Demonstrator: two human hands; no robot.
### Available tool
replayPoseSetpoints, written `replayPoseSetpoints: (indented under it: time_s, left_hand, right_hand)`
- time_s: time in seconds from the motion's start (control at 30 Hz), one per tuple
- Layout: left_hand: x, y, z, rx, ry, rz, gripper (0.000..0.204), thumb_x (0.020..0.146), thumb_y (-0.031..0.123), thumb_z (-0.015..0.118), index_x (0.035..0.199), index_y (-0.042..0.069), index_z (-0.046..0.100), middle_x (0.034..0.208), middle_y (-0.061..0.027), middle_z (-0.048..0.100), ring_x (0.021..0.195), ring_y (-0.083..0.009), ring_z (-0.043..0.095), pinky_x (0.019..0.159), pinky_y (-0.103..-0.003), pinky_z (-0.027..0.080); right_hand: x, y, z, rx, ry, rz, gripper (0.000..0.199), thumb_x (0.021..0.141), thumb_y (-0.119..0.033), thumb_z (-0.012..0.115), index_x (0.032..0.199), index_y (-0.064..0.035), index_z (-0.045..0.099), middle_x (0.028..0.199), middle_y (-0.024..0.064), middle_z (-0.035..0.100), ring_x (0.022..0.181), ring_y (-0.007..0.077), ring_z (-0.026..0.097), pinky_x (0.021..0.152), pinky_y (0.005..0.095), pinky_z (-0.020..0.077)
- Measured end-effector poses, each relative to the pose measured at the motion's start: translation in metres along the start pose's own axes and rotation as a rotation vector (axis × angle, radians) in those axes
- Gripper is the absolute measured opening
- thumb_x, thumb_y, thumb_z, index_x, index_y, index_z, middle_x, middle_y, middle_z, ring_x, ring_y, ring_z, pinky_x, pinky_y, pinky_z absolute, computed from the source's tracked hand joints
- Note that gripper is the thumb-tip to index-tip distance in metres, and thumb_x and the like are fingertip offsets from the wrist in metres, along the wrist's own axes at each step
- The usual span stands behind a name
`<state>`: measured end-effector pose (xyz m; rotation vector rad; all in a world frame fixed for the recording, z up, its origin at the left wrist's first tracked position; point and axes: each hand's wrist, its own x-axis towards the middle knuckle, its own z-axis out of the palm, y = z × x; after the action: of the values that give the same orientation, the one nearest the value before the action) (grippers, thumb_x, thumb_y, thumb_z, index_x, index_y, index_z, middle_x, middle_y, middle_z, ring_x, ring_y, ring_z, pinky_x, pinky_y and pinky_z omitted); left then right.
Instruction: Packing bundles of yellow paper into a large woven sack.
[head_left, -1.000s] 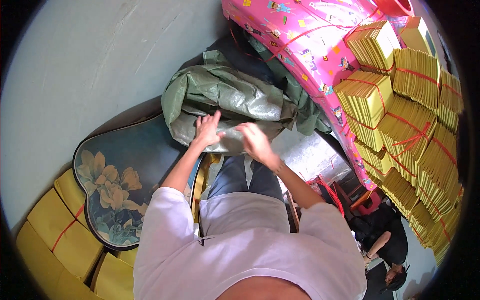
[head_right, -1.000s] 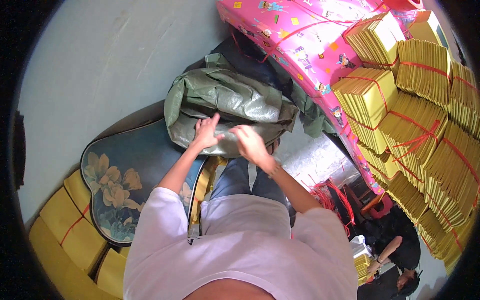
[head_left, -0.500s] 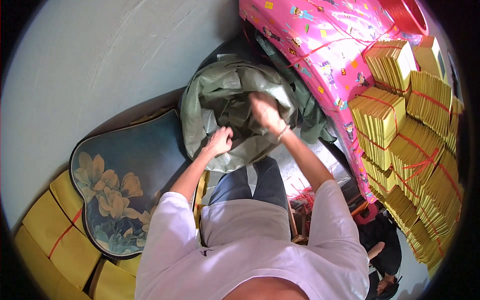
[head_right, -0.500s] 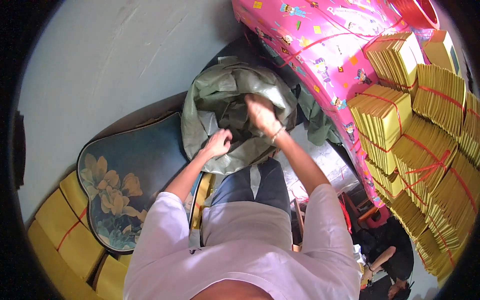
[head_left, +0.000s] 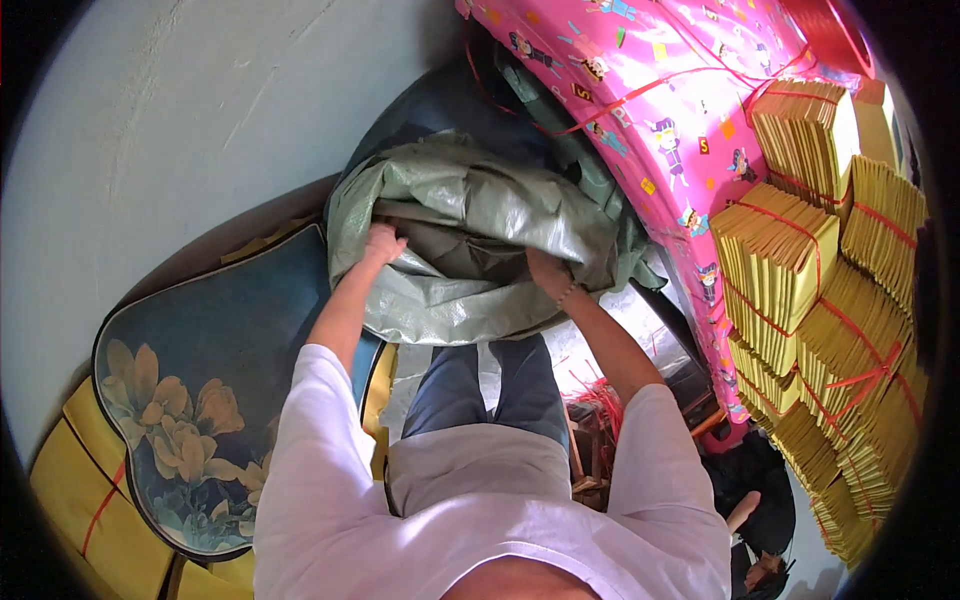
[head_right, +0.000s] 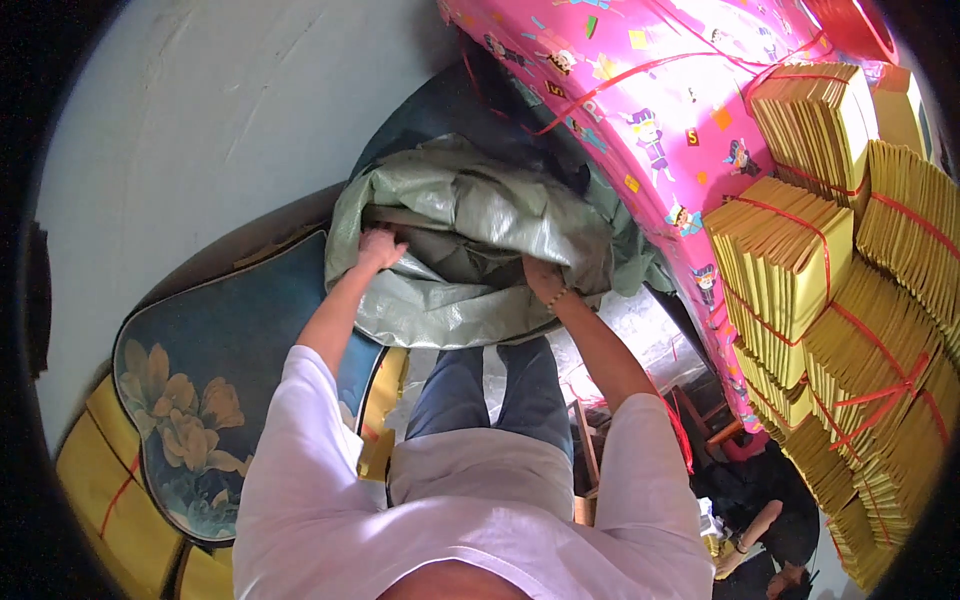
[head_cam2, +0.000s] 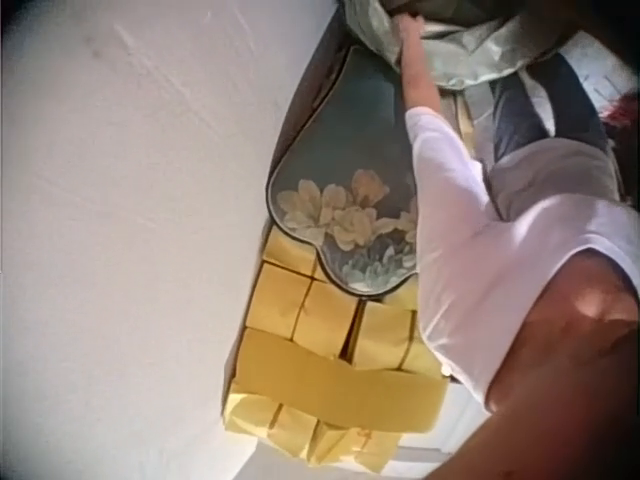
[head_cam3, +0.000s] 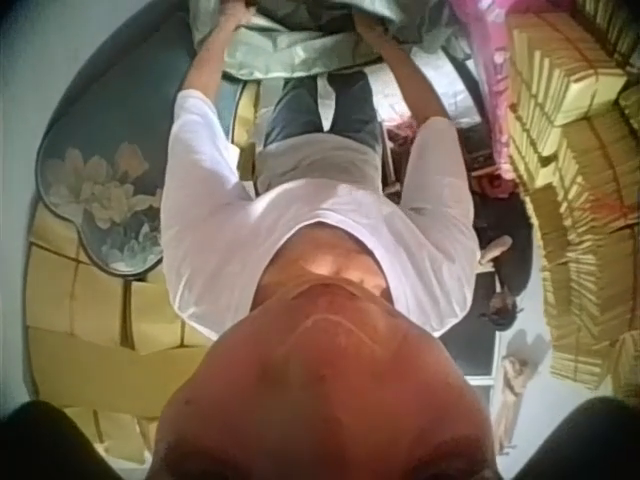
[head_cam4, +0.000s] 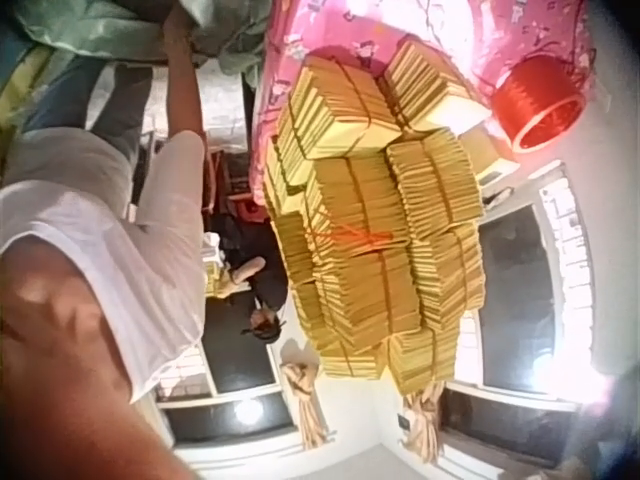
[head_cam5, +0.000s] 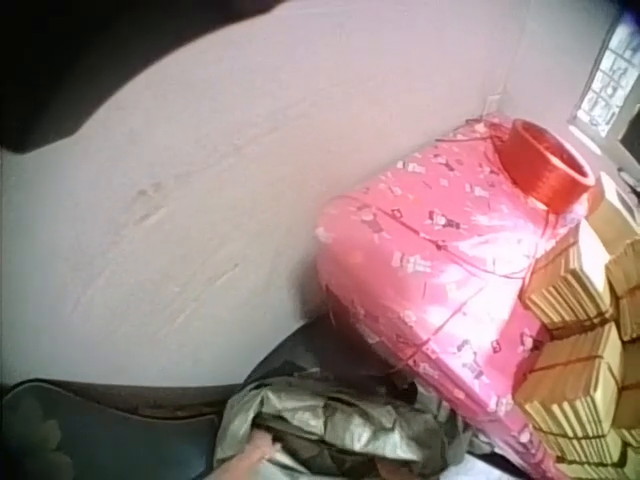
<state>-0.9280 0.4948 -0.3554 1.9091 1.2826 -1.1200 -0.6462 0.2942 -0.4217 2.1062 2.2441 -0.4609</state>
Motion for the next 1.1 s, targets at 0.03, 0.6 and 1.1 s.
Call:
replayPoseSetpoints:
  time_s: [0.03,0.6,1.1]
  left_hand:
    - [0.004,0.004,-0.007,-0.059,-0.04,-0.069,0.07,0.083,0.05,0.049,0.139,0.011,0.035,0.139,-0.0168,0.04,0.128,-0.0368,0.037,0.107,-0.047,0.028]
    - [0.038,-0.009,0.089,-0.76,0.538,0.334,0.057,0.081,0.024,0.06,0.131,0.005,0.041,0.128,-0.022,0.046,0.115,-0.038,0.046,0.091,-0.046,0.044]
    - [0.059,0.034,-0.025,-0.214,0.622,0.264,0.048,0.081,0.035,0.057,0.116,0.002,0.054,0.118,-0.0208,0.056,0.109,-0.039,0.051,0.095,-0.046,0.038]
  right_hand:
    - [-0.014,0.02,0.005,-0.091,0.223,-0.199,0.037,0.082,-0.015,0.049,0.115,0.003,0.053,0.117,0.0236,0.056,0.108,0.036,0.055,0.091,0.0498,0.0427]
    - [0.062,0.088,0.13,0.958,-0.027,0.184,0.04,0.087,-0.037,0.055,0.106,-0.0019,0.057,0.11,0.0202,0.059,0.1,0.0348,0.053,0.088,0.0417,0.0415]
    - [0.079,-0.013,0.037,0.747,0.011,0.271,0.027,0.091,-0.024,0.054,0.106,-0.0026,0.056,0.095,0.012,0.059,0.079,0.022,0.06,0.071,0.0371,0.0502]
